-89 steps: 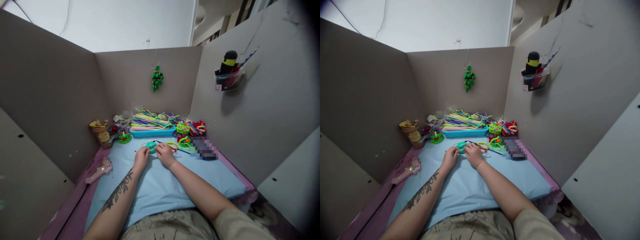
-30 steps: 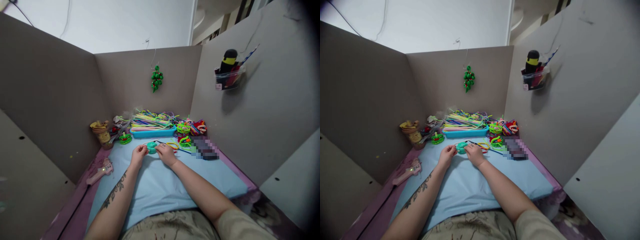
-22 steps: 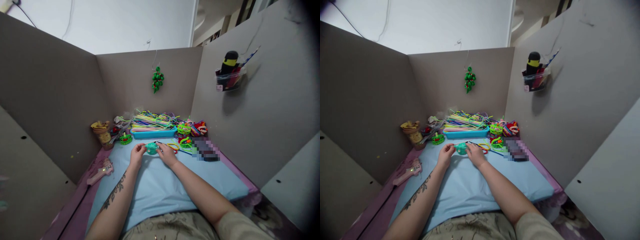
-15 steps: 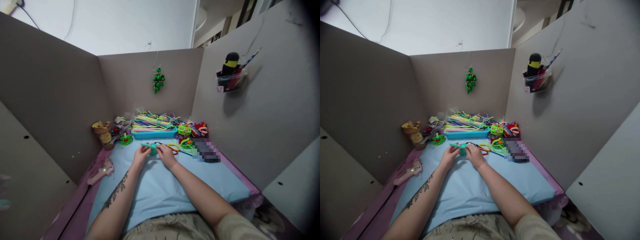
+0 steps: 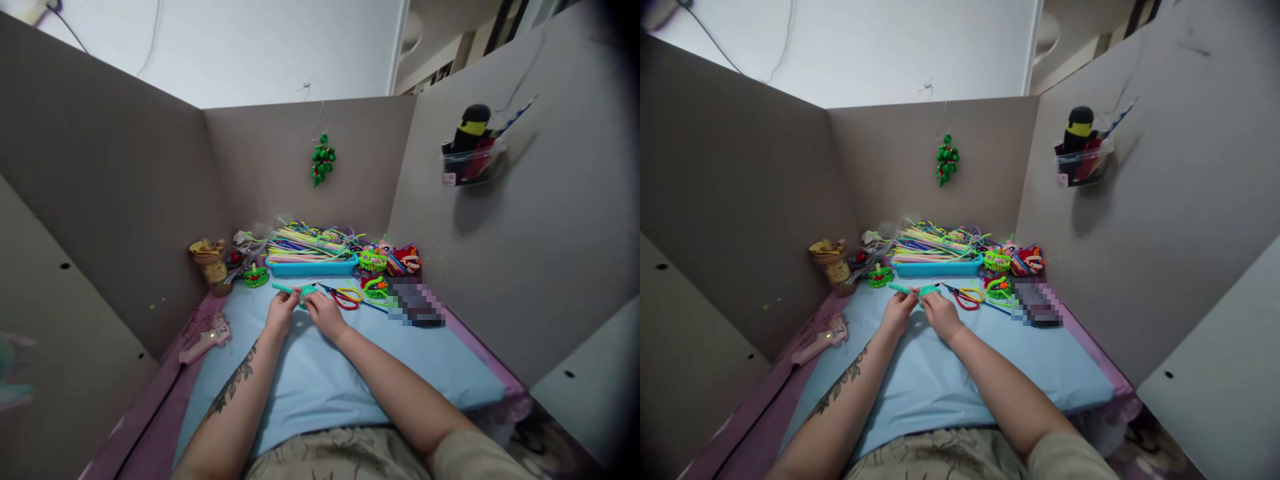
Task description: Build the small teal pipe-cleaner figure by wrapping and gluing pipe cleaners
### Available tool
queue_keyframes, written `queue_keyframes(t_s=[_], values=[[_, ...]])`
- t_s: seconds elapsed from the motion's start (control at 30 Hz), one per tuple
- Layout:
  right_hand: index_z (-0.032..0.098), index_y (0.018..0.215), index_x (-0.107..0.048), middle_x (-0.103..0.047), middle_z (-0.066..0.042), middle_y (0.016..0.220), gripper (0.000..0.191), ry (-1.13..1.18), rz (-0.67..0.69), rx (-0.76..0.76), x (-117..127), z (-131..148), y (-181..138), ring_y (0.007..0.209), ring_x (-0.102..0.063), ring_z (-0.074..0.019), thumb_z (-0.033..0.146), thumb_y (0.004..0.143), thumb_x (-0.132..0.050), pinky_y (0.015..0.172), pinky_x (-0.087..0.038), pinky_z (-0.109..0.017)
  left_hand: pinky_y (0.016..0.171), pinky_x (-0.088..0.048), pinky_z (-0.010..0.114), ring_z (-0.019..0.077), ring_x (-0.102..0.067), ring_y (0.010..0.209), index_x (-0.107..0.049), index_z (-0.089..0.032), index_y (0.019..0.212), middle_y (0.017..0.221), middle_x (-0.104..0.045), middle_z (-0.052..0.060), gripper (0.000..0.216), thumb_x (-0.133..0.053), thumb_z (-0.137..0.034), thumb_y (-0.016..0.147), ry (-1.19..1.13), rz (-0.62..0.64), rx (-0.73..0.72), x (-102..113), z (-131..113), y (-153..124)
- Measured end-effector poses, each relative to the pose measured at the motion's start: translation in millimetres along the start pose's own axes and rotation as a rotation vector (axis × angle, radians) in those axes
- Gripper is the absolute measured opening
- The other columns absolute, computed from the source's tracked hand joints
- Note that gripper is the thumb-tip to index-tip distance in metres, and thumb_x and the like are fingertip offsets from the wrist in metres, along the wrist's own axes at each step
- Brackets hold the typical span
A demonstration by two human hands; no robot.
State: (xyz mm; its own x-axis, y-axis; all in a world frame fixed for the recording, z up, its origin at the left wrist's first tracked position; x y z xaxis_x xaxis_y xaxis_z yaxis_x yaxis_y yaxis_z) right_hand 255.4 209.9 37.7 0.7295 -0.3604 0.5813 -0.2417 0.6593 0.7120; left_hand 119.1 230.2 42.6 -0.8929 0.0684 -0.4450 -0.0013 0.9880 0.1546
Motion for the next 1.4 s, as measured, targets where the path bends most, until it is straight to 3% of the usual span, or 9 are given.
queue_keyframes(t_s=[0.43,0.57,0.7,0.8,0.9,1.03,1.17,1.27,1.4], values=[[0.02,0.094,-0.058,-0.06,-0.005,0.086,0.015,-0.066,0.021,-0.009,1,2,2,0.08,-0.057,-0.0163,0.022,0.088,-0.044,0.068,-0.042,-0.024,0.083,-0.044,0.031,0.0163,-0.059,0.079,-0.063,-0.016,0.073,0.077,-0.065,0.002,0.033,-0.08,-0.035,0.052,-0.123,-0.045,0.027,1,-5,3],[0.021,0.092,-0.058,-0.06,-0.005,0.084,0.015,-0.069,0.021,-0.009,1,0,1,0.078,-0.056,-0.0163,0.022,0.088,-0.044,0.067,-0.042,-0.024,0.08,-0.044,0.031,0.0172,-0.059,0.078,-0.063,-0.016,0.074,0.076,-0.065,0.003,0.034,-0.079,-0.038,0.053,-0.033,-0.031,-0.007,4,-6,3],[0.02,0.088,-0.058,-0.059,-0.004,0.081,0.013,-0.097,-0.013,-0.021,2,-1,-1,0.077,-0.055,-0.0163,0.022,0.087,-0.045,0.066,-0.041,-0.024,0.077,-0.044,0.029,0.0171,-0.059,0.079,-0.064,-0.013,0.081,0.079,-0.065,0.005,0.036,-0.079,-0.035,0.056,0.085,0.064,-0.027,3,-9,2],[0.02,0.081,-0.056,-0.058,-0.004,0.077,0.012,-0.16,-0.021,-0.026,1,4,0,0.073,-0.054,-0.0163,0.023,0.087,-0.045,0.063,-0.039,-0.024,0.075,-0.045,0.027,0.0139,-0.059,0.079,-0.06,-0.016,0.088,0.081,-0.064,0.003,0.04,-0.078,-0.036,0.059,-0.079,0.061,0.003,-1,-15,0],[0.02,0.077,-0.055,-0.058,-0.005,0.075,0.012,-0.241,0.017,0.009,-4,15,0,0.071,-0.053,-0.0167,0.023,0.086,-0.048,0.06,-0.038,-0.024,0.06,-0.044,0.02,0.006,-0.051,0.055,-0.053,-0.018,0.074,0.057,-0.051,-0.006,0.036,-0.074,-0.043,0.063,-0.362,-0.004,-0.001,-2,-22,-1],[0.02,0.077,-0.055,-0.06,-0.006,0.077,0.011,-0.322,0.115,0.135,-13,28,-2,0.07,-0.054,-0.0171,0.022,0.085,-0.049,0.059,-0.037,-0.025,0.034,-0.02,0.018,0.0041,-0.022,0.033,-0.033,-0.018,0.053,0.039,-0.022,-0.009,0.053,-0.058,-0.062,0.069,-0.543,-0.1,0.09,8,-32,1],[0.019,0.079,-0.056,-0.061,-0.008,0.079,0.012,-0.338,0.155,0.186,-15,33,-6,0.071,-0.054,-0.0177,0.019,0.086,-0.046,0.059,-0.037,-0.025,0.032,-0.01,0.021,0.0061,-0.014,0.03,-0.026,-0.02,0.048,0.035,-0.018,-0.008,0.059,-0.041,-0.07,0.074,-0.573,-0.192,0.143,25,-42,5],[0.019,0.079,-0.057,-0.062,-0.008,0.081,0.01,-0.309,0.159,0.175,-7,29,-7,0.071,-0.055,-0.0177,0.019,0.084,-0.048,0.059,-0.036,-0.025,0.033,-0.009,0.022,0.0063,-0.014,0.03,-0.024,-0.02,0.048,0.035,-0.017,-0.008,0.06,-0.039,-0.07,0.075,-0.599,-0.253,0.105,38,-51,7],[0.019,0.077,-0.058,-0.06,-0.006,0.074,0.015,-0.28,0.038,0.058,19,8,-7,0.069,-0.054,-0.0173,0.022,0.085,-0.046,0.063,-0.037,-0.026,0.034,-0.013,0.02,0.0058,-0.017,0.031,-0.03,-0.019,0.051,0.037,-0.019,-0.008,0.057,-0.042,-0.069,0.074,-0.567,-0.258,-0.001,45,-59,8]])
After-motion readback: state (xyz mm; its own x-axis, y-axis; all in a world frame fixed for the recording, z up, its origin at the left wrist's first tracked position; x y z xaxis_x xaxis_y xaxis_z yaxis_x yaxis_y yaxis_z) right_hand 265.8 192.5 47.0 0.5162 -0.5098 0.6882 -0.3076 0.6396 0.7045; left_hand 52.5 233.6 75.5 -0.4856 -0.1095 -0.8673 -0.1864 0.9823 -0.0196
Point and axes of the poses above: each hand's wrist, its own y-axis towards the middle knuckle, its own x-axis out of the back of the hand, z = x × y, the point moved 1 cm from there along y, towards the middle knuckle
